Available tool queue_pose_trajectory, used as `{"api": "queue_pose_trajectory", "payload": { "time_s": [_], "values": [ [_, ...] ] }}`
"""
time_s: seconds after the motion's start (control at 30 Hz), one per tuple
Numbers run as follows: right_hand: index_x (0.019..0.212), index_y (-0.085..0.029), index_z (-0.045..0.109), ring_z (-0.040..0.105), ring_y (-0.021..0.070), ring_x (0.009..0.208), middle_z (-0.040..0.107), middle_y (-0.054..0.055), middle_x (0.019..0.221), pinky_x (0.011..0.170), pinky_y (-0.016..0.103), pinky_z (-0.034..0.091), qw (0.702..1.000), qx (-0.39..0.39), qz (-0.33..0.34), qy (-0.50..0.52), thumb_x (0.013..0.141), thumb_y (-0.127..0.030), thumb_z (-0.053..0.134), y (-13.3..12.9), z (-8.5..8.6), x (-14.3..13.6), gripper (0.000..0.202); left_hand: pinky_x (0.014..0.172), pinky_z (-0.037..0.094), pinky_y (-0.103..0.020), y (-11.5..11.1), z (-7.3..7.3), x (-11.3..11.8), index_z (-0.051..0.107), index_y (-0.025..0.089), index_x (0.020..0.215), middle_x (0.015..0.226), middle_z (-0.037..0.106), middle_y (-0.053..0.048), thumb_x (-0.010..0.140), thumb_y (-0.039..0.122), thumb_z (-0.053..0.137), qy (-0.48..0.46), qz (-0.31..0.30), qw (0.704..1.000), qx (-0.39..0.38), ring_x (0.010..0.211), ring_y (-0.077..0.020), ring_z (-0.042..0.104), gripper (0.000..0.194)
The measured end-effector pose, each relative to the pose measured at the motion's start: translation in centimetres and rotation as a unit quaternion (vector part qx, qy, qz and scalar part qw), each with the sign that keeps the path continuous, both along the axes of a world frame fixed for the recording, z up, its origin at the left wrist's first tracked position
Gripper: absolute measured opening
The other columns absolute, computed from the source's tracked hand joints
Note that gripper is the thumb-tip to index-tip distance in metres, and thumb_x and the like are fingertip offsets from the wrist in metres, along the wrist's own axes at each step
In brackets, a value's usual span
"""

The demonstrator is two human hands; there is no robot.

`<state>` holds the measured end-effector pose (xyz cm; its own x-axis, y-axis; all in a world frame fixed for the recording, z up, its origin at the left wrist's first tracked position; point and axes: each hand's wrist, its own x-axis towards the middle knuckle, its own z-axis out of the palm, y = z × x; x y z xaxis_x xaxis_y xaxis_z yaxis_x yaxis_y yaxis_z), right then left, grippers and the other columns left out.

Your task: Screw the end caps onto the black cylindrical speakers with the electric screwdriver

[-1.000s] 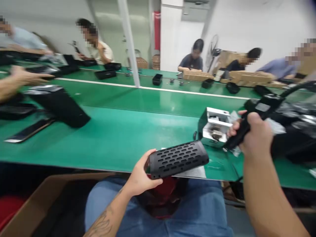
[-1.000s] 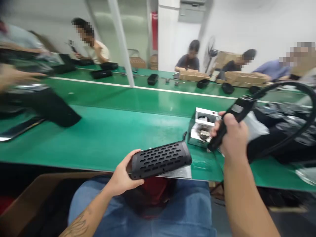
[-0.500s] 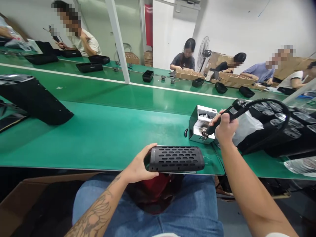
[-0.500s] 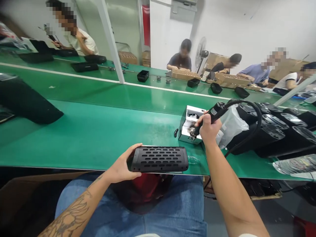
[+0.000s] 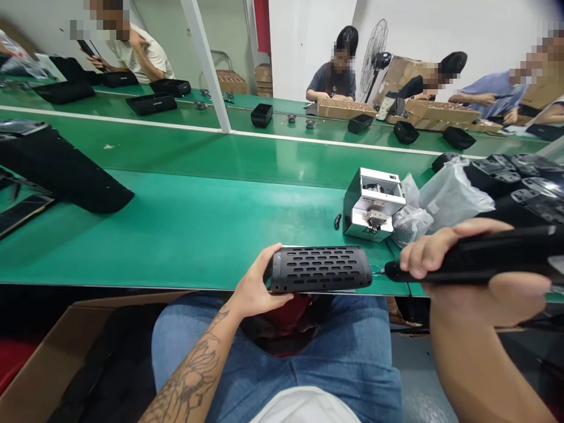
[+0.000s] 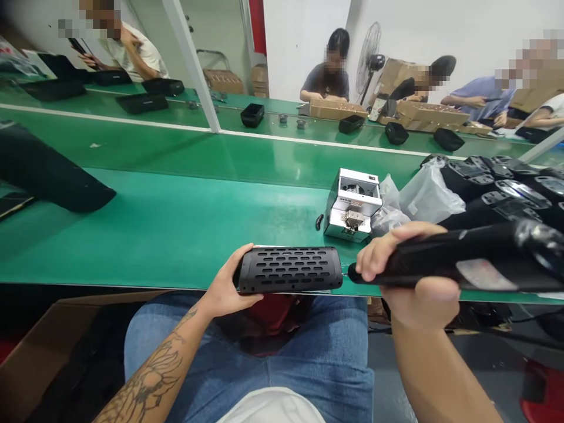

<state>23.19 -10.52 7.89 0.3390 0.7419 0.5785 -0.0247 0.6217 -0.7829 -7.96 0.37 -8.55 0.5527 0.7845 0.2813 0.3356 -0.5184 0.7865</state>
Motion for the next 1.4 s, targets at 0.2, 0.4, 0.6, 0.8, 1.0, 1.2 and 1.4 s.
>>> {"api": "queue_pose_trajectory", "payload": {
  "time_s": [0.2,0.4,0.6,0.8,1.0,1.2,1.4],
  "values": [
    [0.108,-0.027,0.069,0.057,0.0206,0.048,0.063,0.002,0.063,0.051,0.039,0.049,0.998,-0.03,0.055,0.009,0.08,-0.067,0.071,-1.5,-1.6,-1.7,0.049,0.121,0.041,-0.049,-0.1,0.0,0.1,0.031,0.027,0.157,0.154,0.046,-0.012,0.066,0.031,0.086,0.004,0.004,1.0,0.011,0.14,-0.0337,0.051,0.106],
    [0.109,-0.026,0.068,0.059,0.0215,0.05,0.064,0.002,0.065,0.052,0.04,0.048,0.996,-0.029,0.079,0.011,0.079,-0.066,0.072,-0.9,-2.5,-1.5,0.05,0.122,0.04,-0.05,-0.1,-0.2,0.1,0.032,0.026,0.157,0.154,0.047,-0.012,0.065,0.034,0.087,-0.002,0.005,1.0,0.008,0.141,-0.0339,0.05,0.107],
    [0.099,-0.026,0.068,0.057,0.0202,0.046,0.063,0.002,0.063,0.049,0.038,0.047,0.996,-0.042,0.08,0.028,0.075,-0.068,0.076,-0.3,-2.8,-1.6,0.049,0.122,0.038,-0.052,-0.1,-0.3,0.0,0.031,0.026,0.157,0.155,0.045,-0.013,0.066,0.035,0.087,-0.002,-0.001,1.0,-0.001,0.141,-0.0339,0.049,0.107],
    [0.093,-0.025,0.065,0.057,0.0203,0.044,0.062,0.001,0.06,0.047,0.038,0.048,0.995,-0.05,0.084,0.027,0.074,-0.068,0.076,0.3,-2.9,-1.7,0.049,0.121,0.04,-0.051,0.0,-0.3,0.1,0.03,0.026,0.157,0.154,0.046,-0.013,0.067,0.038,0.088,-0.007,-0.006,1.0,-0.002,0.14,-0.0339,0.05,0.108],
    [0.092,-0.024,0.064,0.056,0.0191,0.043,0.062,0.0,0.06,0.048,0.036,0.047,0.994,-0.082,0.061,0.041,0.073,-0.068,0.078,1.0,-2.8,-2.0,0.05,0.12,0.042,-0.05,-0.1,-0.1,0.1,0.031,0.026,0.156,0.152,0.048,-0.012,0.066,0.036,0.088,-0.009,-0.008,1.0,0.0,0.138,-0.0336,0.052,0.107],
    [0.092,-0.023,0.066,0.056,0.0196,0.044,0.062,0.001,0.06,0.048,0.036,0.046,0.989,-0.096,0.096,0.052,0.072,-0.061,0.082,1.2,-3.1,-1.9,0.046,0.119,0.043,-0.048,0.0,0.1,0.1,0.033,0.026,0.155,0.152,0.048,-0.012,0.065,0.037,0.088,-0.006,-0.008,1.0,-0.001,0.138,-0.0329,0.052,0.106],
    [0.088,-0.023,0.066,0.055,0.0184,0.041,0.061,0.0,0.058,0.046,0.035,0.045,0.989,-0.084,0.112,0.046,0.071,-0.062,0.082,1.1,-3.2,-1.7,0.046,0.119,0.043,-0.049,0.0,0.0,0.1,0.033,0.027,0.155,0.152,0.047,-0.012,0.064,0.038,0.088,0.002,-0.002,1.0,-0.002,0.137,-0.0332,0.052,0.107]
  ]
}}
